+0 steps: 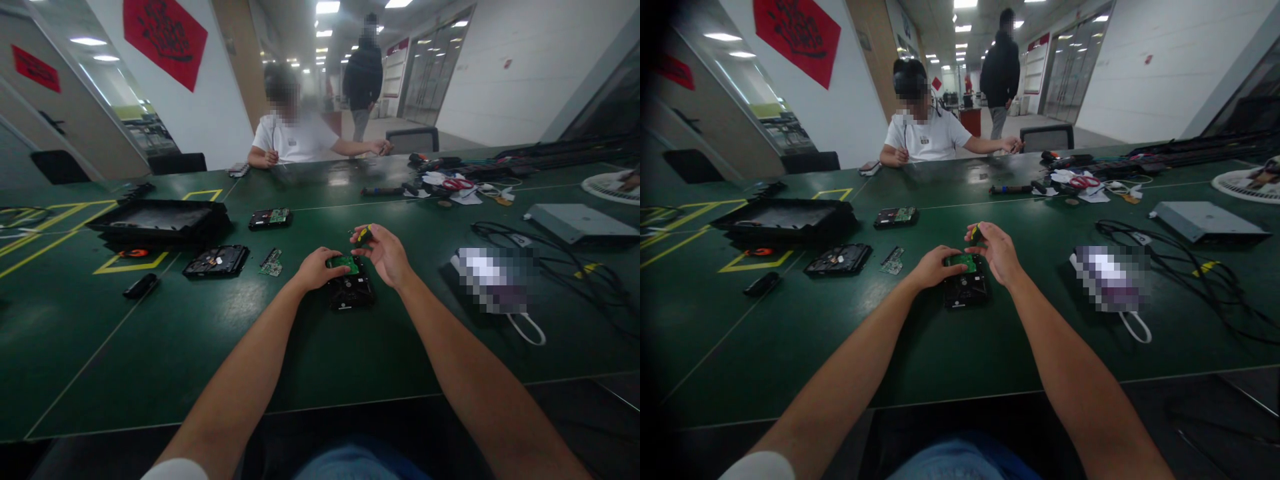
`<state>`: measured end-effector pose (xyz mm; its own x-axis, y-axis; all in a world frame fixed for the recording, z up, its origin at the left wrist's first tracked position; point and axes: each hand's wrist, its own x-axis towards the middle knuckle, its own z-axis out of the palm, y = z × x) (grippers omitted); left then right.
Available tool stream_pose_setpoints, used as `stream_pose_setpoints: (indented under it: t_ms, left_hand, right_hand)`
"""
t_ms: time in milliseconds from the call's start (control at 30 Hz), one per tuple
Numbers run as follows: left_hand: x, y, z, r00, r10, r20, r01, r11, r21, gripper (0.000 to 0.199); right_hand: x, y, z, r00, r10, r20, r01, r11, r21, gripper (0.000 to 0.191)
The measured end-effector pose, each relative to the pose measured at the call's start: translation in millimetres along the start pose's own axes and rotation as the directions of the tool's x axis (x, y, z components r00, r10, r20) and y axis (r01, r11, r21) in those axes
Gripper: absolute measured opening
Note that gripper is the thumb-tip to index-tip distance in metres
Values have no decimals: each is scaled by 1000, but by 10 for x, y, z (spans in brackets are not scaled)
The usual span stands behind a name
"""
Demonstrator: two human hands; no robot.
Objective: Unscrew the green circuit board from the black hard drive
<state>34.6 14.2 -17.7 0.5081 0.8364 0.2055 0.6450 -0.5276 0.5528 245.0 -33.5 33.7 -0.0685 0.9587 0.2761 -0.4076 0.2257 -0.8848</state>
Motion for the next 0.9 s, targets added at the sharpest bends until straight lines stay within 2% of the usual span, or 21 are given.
stream_pose_setpoints:
  t_ms: [233,633,900]
  left_hand:
    - [-2,15,-3,1000,4,-2,-4,1000,10,63]
    - [-14,24,-8,1000,-13,-9,13,1000,-13,61]
    - [-5,7,-7,1000,0,-9,0,1000,-8,60]
  right_hand:
    - [-14,0,18,999,-18,31,18,1000,19,28]
    - [-53,-3,92,1000,-19,0,19,1000,-16,29]
    - [-46,-17,59,998,-2,56,2,1000,-6,30]
